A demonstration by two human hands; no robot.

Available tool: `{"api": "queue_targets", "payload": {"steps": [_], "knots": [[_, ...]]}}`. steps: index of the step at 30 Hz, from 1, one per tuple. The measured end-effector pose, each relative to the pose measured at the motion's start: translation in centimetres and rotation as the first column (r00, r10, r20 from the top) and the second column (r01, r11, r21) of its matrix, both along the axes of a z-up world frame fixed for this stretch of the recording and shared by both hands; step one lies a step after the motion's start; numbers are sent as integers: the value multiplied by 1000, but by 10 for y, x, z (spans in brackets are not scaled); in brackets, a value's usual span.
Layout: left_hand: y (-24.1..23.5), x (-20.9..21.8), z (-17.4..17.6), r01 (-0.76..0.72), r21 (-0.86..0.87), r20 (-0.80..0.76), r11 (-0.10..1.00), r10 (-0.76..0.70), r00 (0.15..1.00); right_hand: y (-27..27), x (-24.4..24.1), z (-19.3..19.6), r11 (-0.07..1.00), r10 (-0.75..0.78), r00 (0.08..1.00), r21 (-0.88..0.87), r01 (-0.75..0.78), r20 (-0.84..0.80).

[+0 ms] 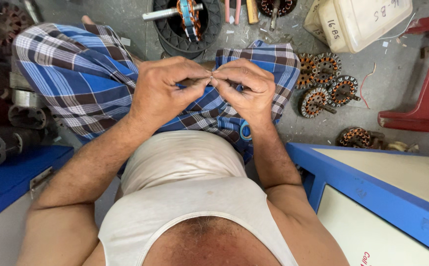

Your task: The person wires and repairs a fan motor by applying small pieces of white insulation tape to internal wires and using a screwdriver to adjust components.

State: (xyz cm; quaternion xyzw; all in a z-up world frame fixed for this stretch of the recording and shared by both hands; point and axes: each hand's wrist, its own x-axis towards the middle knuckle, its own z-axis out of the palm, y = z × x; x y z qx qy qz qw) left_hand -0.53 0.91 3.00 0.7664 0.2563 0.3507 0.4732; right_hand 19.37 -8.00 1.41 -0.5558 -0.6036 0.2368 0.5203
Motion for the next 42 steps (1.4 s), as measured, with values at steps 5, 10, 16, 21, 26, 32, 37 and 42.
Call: {"api": "queue_targets", "payload": {"steps": [5, 10, 16, 21, 26, 32, 37, 42], "knots": [[14, -6, -11, 57, 256, -38, 965, -49, 998, 6, 2, -11, 972, 67, 869, -163, -167, -491], [35, -6, -29, 92, 340, -94, 936, -64, 994, 25, -2, -33, 976, -4, 817, -180, -121, -577], [90, -12, -61, -7, 325, -59, 946, 28, 998, 60, -11, -56, 993, -116, 939, -22, 115, -323], [116, -7, -84, 152, 213, -83, 965, -137, 987, 72, -19, -54, 985, -169, 964, 1, 173, -204], [121, -8, -91, 202, 109, 3, 973, -204, 979, 74, -27, -51, 964, -259, 965, 44, 261, -46], [118, -1, -92, 172, 43, 92, 984, -175, 980, 76, -38, -52, 919, -379, 924, 135, 371, 41], [120, 1, -92, 191, 14, 181, 981, -191, 965, 76, -44, -56, 893, -422, 905, 198, 405, 50], [121, 4, -97, 186, 6, 189, 982, -184, 964, 78, -42, -56, 894, -416, 905, 219, 391, 85]]}}
